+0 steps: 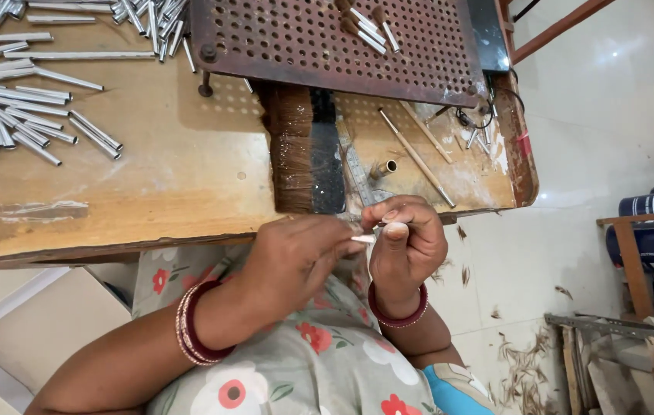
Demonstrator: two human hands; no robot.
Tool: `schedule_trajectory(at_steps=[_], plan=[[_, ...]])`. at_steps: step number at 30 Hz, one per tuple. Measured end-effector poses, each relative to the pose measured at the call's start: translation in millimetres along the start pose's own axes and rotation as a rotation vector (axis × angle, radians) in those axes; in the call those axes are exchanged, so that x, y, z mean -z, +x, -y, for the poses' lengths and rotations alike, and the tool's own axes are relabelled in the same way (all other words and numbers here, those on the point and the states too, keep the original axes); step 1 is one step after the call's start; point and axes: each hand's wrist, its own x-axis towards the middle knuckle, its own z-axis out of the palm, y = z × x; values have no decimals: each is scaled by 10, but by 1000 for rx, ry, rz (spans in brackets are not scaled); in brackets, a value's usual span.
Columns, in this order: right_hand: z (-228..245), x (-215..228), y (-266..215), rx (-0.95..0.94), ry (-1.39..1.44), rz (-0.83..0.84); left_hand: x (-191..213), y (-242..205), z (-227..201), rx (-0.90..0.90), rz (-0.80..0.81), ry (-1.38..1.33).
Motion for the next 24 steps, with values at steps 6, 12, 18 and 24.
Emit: schedule_trajectory(at_steps=[6, 12, 18, 24], plan=[[124, 61, -65, -223, 158, 62, 7, -41, -35, -331, -393, 335], [141, 37, -121, -145, 139, 81, -16, -87, -81, -353, -414, 314], [232, 54, -100, -112, -29, 115, -5, -92, -98, -357, -397, 286], [425, 26, 54, 70, -345, 201, 10, -100, -120, -343, -387, 237]])
